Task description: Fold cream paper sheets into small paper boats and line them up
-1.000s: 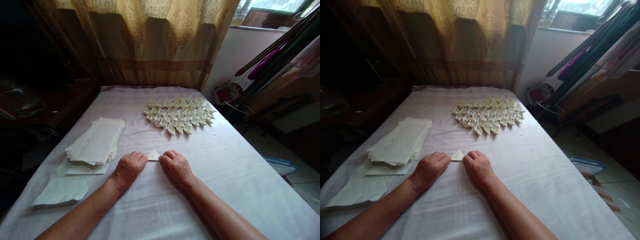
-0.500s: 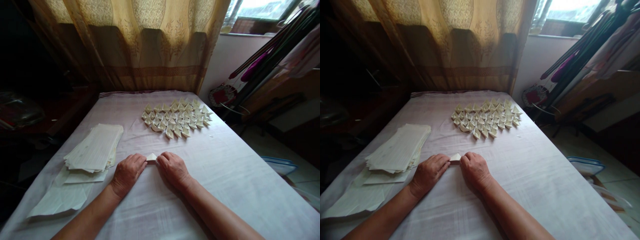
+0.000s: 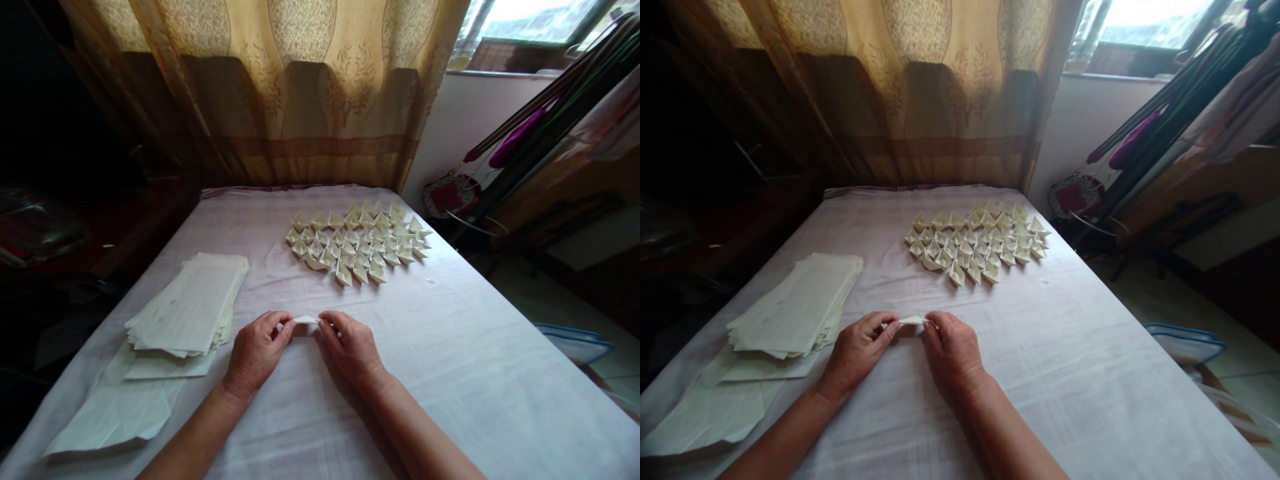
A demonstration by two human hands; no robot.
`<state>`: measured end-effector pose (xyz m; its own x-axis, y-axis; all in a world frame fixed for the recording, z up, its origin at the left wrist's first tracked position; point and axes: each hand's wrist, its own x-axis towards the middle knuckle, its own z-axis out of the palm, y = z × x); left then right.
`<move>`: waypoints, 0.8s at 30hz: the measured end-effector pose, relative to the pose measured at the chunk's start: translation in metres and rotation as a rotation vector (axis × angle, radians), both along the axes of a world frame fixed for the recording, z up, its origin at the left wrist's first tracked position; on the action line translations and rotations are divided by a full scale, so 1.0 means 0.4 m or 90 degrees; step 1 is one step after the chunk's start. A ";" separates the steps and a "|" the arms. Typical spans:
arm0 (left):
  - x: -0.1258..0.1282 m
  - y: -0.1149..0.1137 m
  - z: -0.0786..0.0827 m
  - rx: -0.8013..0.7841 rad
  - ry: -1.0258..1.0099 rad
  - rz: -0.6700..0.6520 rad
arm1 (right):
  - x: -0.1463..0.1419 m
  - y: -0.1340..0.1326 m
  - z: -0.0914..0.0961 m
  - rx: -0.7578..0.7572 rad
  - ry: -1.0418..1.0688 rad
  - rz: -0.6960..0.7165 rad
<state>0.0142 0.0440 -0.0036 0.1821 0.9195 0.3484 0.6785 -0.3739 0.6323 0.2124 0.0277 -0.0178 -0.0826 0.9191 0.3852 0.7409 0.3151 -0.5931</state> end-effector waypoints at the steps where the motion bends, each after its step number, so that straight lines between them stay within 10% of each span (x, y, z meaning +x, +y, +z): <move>1: 0.002 -0.003 -0.002 0.004 -0.006 0.002 | 0.001 0.000 -0.004 0.004 0.016 0.003; 24: -0.006 -0.019 -0.013 0.148 0.149 -0.067 | -0.017 -0.003 0.009 -0.032 0.129 -0.062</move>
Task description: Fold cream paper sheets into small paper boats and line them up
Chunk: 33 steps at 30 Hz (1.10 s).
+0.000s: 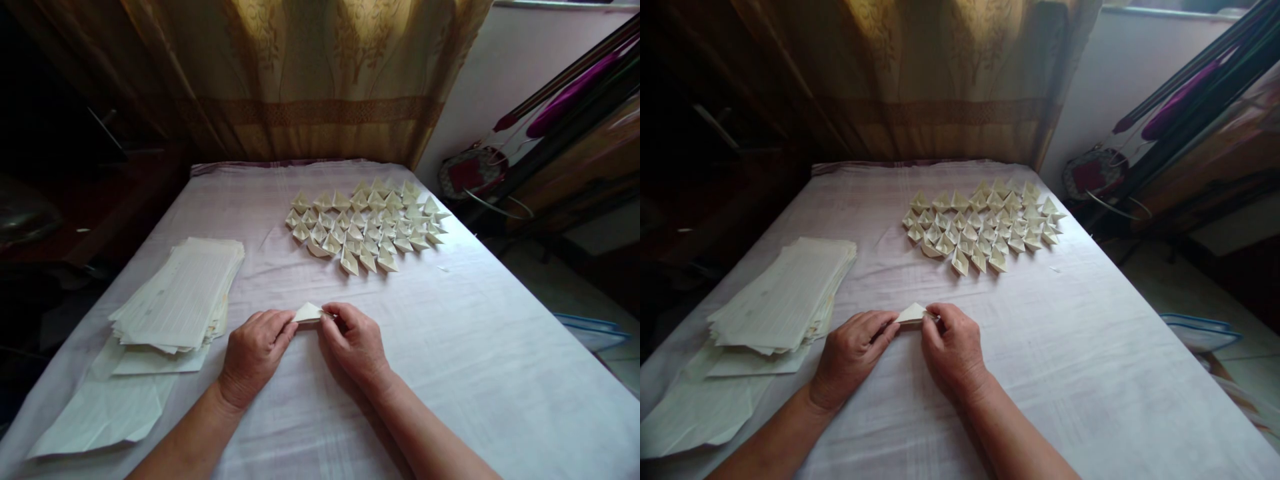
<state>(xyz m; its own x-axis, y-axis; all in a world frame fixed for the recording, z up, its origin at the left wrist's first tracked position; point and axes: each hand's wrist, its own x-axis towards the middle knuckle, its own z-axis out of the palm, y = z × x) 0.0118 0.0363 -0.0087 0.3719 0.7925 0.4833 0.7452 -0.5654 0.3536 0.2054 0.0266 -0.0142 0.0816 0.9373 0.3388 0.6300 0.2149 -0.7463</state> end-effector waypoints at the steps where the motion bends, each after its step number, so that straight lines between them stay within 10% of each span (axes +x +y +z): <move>1: 0.000 0.000 -0.001 0.000 0.001 0.000 | 0.000 0.000 -0.001 0.002 -0.001 -0.001; 15: 0.012 -0.006 0.013 -0.052 0.017 0.071 | -0.005 -0.006 -0.027 0.113 -0.100 0.047; 33: 0.017 -0.010 0.018 -0.155 -0.049 0.118 | -0.025 -0.015 -0.008 0.158 0.083 0.103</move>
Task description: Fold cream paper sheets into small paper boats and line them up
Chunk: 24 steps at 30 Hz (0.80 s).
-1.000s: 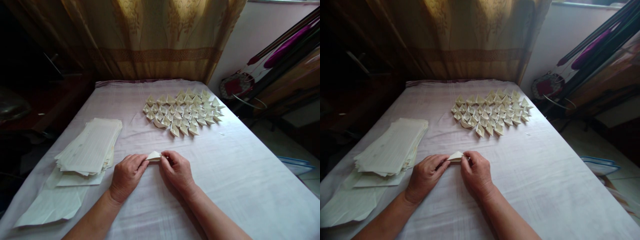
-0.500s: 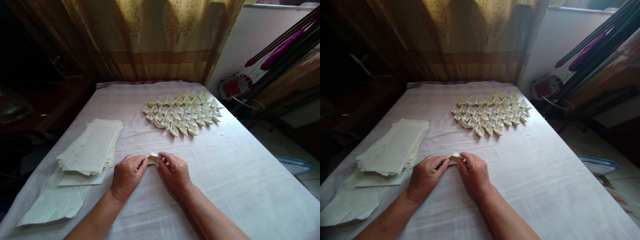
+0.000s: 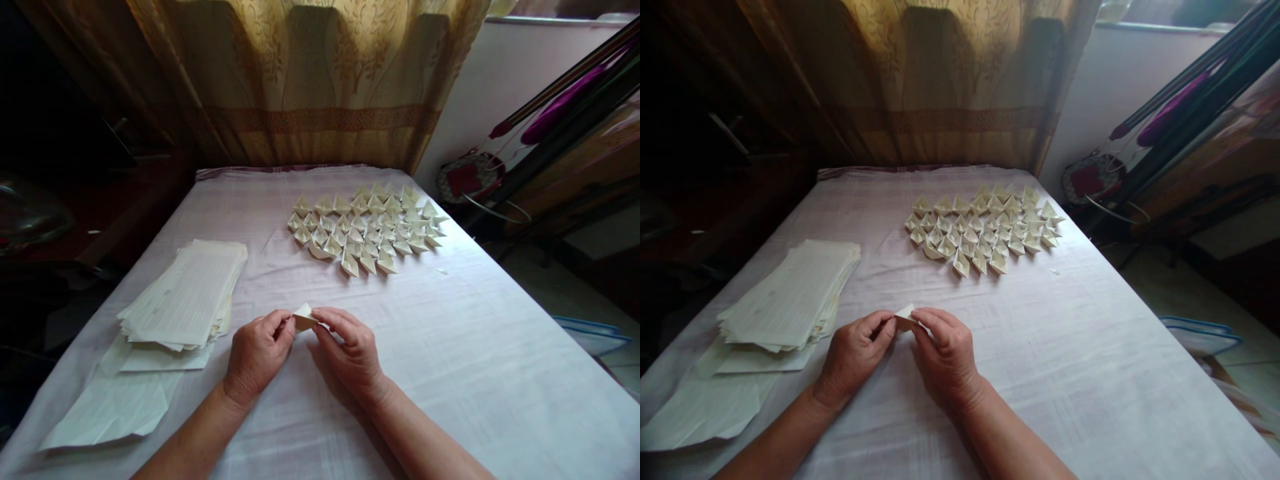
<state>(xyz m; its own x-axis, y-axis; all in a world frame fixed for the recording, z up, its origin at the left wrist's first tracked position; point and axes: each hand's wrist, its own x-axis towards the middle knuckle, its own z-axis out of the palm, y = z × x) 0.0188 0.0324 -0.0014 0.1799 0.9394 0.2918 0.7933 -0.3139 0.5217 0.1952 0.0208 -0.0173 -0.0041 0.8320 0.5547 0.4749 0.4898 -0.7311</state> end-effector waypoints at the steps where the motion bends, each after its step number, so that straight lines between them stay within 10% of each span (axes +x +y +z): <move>1: 0.001 -0.001 -0.001 -0.010 -0.009 0.000 | -0.001 0.000 0.002 -0.002 -0.002 -0.005; 24: 0.013 -0.005 -0.021 -0.079 -0.084 -0.007 | -0.012 0.000 -0.003 -0.049 -0.106 -0.042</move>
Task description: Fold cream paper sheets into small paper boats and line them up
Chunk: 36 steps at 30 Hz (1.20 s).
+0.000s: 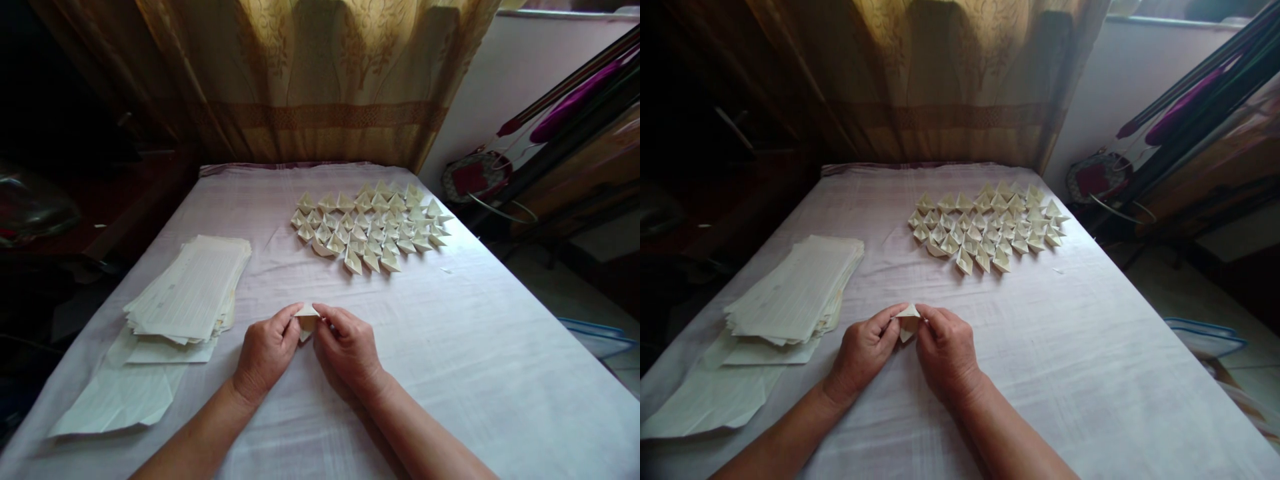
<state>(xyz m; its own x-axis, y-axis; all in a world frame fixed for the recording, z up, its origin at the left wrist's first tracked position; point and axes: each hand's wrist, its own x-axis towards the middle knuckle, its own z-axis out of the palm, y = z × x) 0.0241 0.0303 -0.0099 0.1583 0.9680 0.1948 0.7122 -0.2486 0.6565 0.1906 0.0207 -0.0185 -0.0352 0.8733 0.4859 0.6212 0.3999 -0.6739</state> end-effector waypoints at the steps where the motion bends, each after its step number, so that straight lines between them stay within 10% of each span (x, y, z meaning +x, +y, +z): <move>1: 0.000 0.002 0.003 -0.012 -0.013 0.006 | 0.001 0.000 0.000 -0.003 0.002 0.002; 16: -0.013 0.015 0.058 -0.391 -0.344 0.038 | 0.027 0.001 0.017 0.146 -0.213 0.089; 26: -0.008 0.006 0.055 -0.413 -0.428 0.005 | 0.019 -0.006 0.023 0.156 -0.267 0.100; 36: -0.017 0.013 0.060 -0.440 -0.432 0.007 | 0.021 0.002 -0.002 -0.031 0.030 0.044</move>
